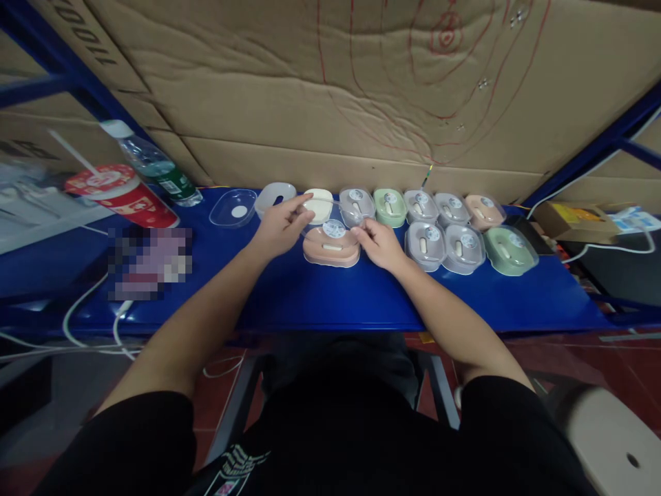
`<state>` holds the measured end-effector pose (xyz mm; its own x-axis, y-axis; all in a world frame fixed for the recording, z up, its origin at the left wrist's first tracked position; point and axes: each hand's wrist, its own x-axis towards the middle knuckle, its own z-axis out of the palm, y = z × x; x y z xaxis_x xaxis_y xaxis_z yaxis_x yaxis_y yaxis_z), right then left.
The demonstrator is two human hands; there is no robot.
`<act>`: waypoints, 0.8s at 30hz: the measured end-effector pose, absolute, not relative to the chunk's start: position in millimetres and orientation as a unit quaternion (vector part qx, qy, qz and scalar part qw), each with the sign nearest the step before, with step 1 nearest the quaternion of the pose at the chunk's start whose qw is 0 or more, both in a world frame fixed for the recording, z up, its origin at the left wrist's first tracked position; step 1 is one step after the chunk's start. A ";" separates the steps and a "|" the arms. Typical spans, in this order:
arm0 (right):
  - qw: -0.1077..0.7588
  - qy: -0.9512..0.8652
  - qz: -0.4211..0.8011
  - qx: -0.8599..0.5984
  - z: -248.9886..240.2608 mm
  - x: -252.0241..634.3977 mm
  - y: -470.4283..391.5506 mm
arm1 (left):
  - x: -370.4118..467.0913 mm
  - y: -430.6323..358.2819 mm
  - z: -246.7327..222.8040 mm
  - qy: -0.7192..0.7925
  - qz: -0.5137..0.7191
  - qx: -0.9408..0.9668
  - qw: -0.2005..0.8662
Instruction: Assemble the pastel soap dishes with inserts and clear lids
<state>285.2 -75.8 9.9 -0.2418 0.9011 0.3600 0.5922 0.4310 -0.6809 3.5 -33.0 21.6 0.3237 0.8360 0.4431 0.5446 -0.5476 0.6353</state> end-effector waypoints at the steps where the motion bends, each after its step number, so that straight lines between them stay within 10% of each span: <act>1: 0.371 -0.754 0.209 -0.500 10.5 284.7 -76.5 | 7.4 -32.5 18.4 0.441 0.387 0.782 0.210; 13: 0.173 -0.777 0.249 -0.553 2.6 287.8 -65.2 | 7.2 -26.7 2.2 0.475 0.259 0.814 0.211; 24: 0.187 -0.747 0.264 -0.581 -4.1 289.8 -57.8 | 12.8 -22.6 -5.0 0.493 0.252 0.791 0.261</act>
<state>289.8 -57.8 -4.1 -0.2556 0.9664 -0.0269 0.7684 0.1862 -0.6122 12.8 -22.6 -5.0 0.3870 0.9113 0.1403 0.6485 -0.3772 0.6612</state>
